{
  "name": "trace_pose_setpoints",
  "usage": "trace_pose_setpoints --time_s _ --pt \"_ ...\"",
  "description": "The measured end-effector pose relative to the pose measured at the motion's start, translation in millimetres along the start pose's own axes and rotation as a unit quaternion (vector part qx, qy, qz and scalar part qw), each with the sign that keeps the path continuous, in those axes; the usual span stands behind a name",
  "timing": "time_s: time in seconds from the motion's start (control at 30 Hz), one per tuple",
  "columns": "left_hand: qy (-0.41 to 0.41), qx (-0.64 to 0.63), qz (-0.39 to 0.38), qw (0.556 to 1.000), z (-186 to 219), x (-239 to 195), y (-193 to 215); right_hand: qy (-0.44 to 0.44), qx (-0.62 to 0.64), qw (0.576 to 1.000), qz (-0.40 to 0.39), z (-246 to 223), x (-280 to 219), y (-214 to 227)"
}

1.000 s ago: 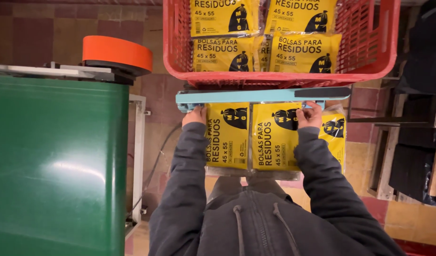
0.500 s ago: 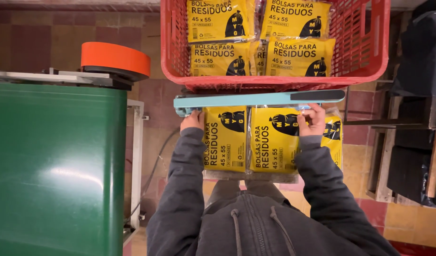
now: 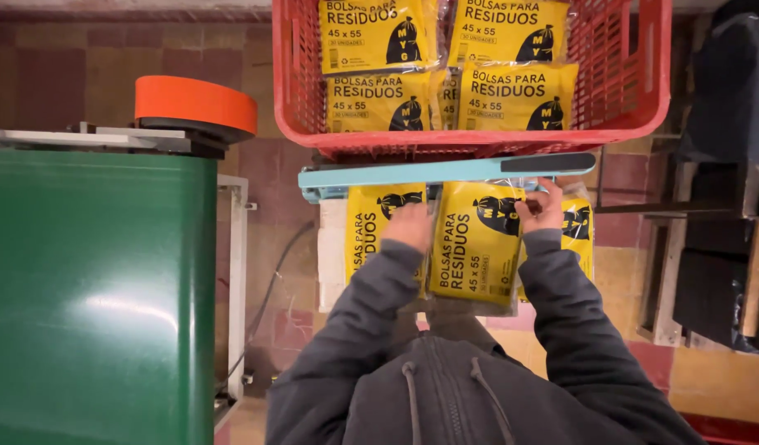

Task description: Folding plastic bags and placing them into labeled plastic sleeves.

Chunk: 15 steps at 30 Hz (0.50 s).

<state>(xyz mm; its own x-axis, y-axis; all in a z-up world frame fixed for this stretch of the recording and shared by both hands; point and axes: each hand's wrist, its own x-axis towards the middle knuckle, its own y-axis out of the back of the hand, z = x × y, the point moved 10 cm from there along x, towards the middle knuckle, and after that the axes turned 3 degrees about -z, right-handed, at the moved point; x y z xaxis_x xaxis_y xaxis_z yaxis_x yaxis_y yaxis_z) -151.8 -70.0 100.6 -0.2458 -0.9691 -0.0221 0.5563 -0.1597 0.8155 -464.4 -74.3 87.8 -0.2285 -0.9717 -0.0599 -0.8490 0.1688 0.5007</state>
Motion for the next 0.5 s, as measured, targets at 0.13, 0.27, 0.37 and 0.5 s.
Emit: trace_pose_setpoints --time_s 0.13,0.27,0.37,0.5 --pt "0.072 -0.104 -0.016 0.992 7 31 -31 0.016 0.059 0.998 -0.016 -18 -13 6" --pt "0.208 -0.220 -0.032 0.952 -30 51 -96 0.033 0.096 0.994 -0.038 -17 -18 9" --pt "0.244 -0.272 -0.015 0.931 -39 50 -110 0.018 0.121 0.992 -0.037 1 -20 14" --pt "0.257 -0.271 -0.002 0.928 -37 40 -86 -0.001 0.151 0.988 -0.030 17 -14 10"
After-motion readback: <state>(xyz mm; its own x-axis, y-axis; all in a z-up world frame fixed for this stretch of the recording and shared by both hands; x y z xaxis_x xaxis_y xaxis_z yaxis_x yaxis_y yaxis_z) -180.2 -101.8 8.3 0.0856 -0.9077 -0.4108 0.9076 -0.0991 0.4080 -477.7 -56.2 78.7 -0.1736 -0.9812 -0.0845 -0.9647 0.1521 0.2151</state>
